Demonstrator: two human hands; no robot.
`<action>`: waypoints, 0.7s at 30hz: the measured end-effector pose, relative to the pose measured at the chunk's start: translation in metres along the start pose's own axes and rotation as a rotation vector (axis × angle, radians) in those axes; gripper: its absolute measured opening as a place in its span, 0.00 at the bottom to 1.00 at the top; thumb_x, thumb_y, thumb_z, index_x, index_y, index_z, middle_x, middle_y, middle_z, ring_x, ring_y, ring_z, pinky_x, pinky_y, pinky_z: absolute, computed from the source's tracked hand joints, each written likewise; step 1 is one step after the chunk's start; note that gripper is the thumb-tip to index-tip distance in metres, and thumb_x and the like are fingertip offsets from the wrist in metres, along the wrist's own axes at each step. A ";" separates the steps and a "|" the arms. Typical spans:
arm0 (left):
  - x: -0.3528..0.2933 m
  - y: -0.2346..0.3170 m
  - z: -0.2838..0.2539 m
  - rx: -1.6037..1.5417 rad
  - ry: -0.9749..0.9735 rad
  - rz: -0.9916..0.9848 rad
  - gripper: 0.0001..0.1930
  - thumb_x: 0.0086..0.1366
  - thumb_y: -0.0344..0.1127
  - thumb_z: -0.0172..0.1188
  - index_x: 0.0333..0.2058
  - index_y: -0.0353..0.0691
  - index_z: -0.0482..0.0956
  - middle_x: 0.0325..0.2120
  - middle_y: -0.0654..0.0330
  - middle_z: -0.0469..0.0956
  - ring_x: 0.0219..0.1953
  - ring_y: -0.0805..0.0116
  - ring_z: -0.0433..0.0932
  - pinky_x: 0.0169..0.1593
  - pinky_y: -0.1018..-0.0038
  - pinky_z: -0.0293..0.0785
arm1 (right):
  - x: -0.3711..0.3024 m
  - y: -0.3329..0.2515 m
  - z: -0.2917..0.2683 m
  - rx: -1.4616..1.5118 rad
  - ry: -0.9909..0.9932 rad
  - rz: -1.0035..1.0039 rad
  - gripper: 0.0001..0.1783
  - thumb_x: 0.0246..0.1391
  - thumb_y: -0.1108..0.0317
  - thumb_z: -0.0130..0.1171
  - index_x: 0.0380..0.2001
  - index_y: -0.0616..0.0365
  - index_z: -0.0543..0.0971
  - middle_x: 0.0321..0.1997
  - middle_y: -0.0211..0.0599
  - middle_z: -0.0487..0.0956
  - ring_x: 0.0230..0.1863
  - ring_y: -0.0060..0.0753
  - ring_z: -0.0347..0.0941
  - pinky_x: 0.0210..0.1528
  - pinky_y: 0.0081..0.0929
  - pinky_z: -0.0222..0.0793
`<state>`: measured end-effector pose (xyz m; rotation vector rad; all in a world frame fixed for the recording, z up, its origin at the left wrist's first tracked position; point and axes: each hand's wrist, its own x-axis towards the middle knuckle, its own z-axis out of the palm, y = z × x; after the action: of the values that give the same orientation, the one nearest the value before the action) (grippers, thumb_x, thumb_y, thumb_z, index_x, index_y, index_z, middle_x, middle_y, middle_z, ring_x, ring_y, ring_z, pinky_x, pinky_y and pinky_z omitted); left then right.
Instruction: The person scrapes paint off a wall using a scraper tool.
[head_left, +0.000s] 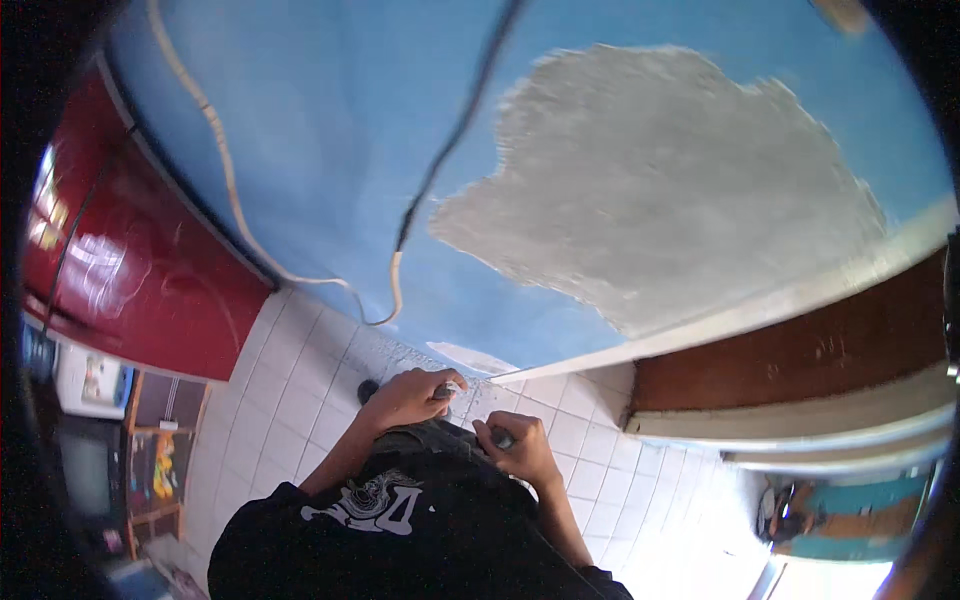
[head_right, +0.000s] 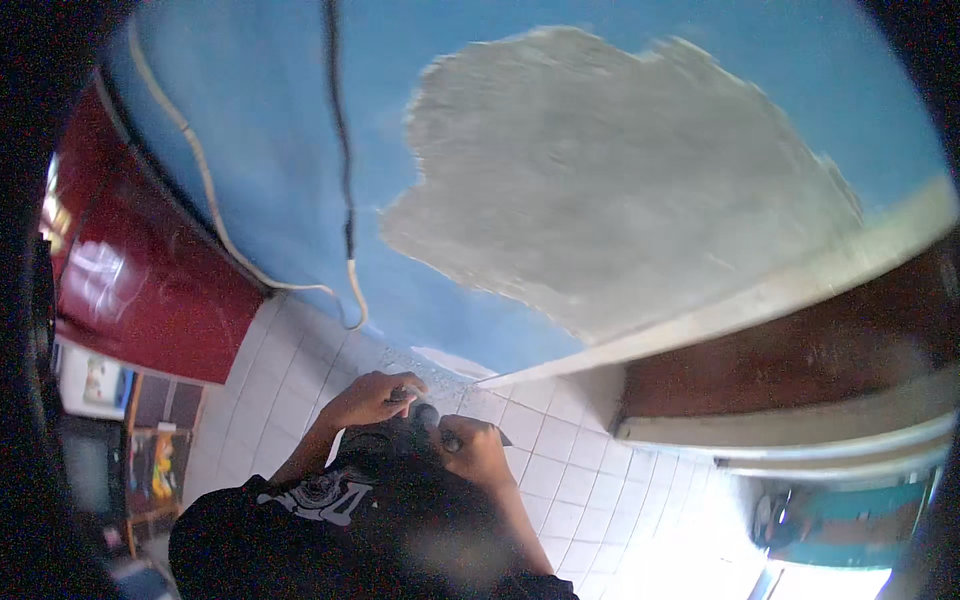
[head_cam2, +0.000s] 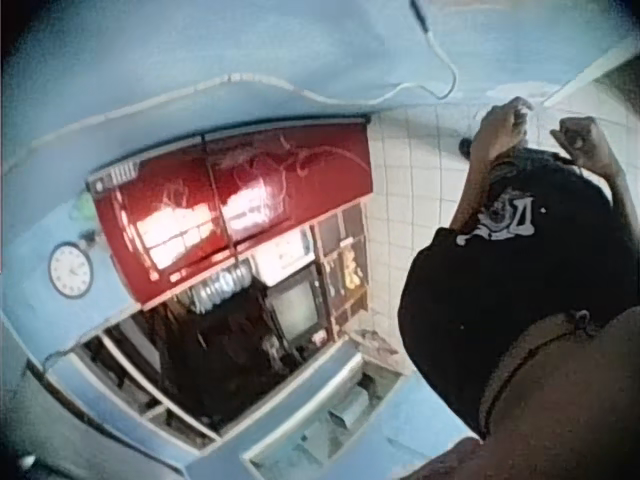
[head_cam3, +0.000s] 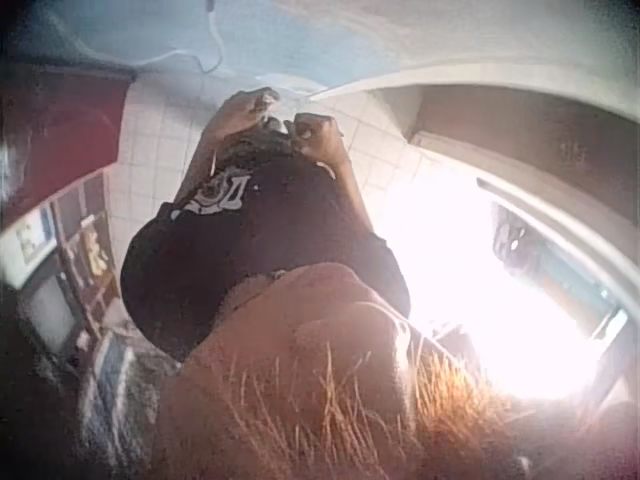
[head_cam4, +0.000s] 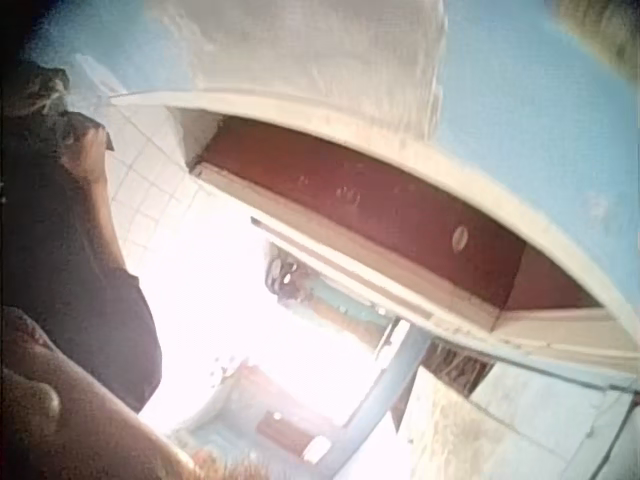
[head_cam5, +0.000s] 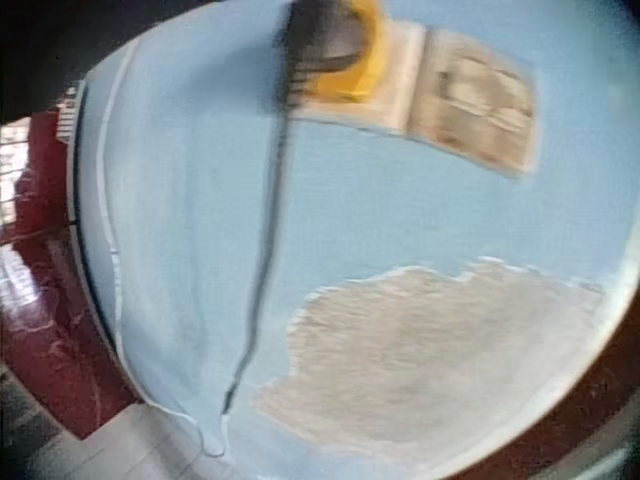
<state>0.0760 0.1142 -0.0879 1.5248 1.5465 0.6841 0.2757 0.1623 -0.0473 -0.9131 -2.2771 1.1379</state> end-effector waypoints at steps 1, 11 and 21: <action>0.007 0.003 0.004 -0.011 -0.044 0.021 0.13 0.57 0.33 0.52 0.42 0.49 0.72 0.18 0.57 0.76 0.24 0.58 0.77 0.29 0.65 0.70 | -0.009 0.001 -0.001 -0.034 0.056 0.037 0.10 0.45 0.71 0.61 0.15 0.61 0.73 0.11 0.37 0.69 0.12 0.31 0.64 0.18 0.25 0.61; 0.024 0.053 0.049 0.060 -0.504 0.208 0.12 0.58 0.34 0.51 0.42 0.48 0.72 0.19 0.59 0.77 0.25 0.63 0.78 0.32 0.69 0.71 | -0.111 -0.011 -0.005 -0.159 0.531 0.316 0.13 0.47 0.55 0.60 0.30 0.53 0.80 0.33 0.35 0.70 0.30 0.38 0.72 0.30 0.33 0.68; -0.026 0.015 0.100 -0.124 -0.938 0.057 0.20 0.61 0.51 0.49 0.33 0.38 0.78 0.19 0.62 0.80 0.21 0.74 0.76 0.26 0.77 0.69 | -0.158 -0.067 0.085 -0.273 0.909 0.747 0.08 0.46 0.61 0.60 0.30 0.50 0.80 0.30 0.37 0.70 0.28 0.36 0.73 0.26 0.31 0.68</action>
<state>0.1661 0.0729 -0.1208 1.4730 0.7335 0.0369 0.3068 -0.0263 -0.0542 -1.9838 -1.3531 0.4367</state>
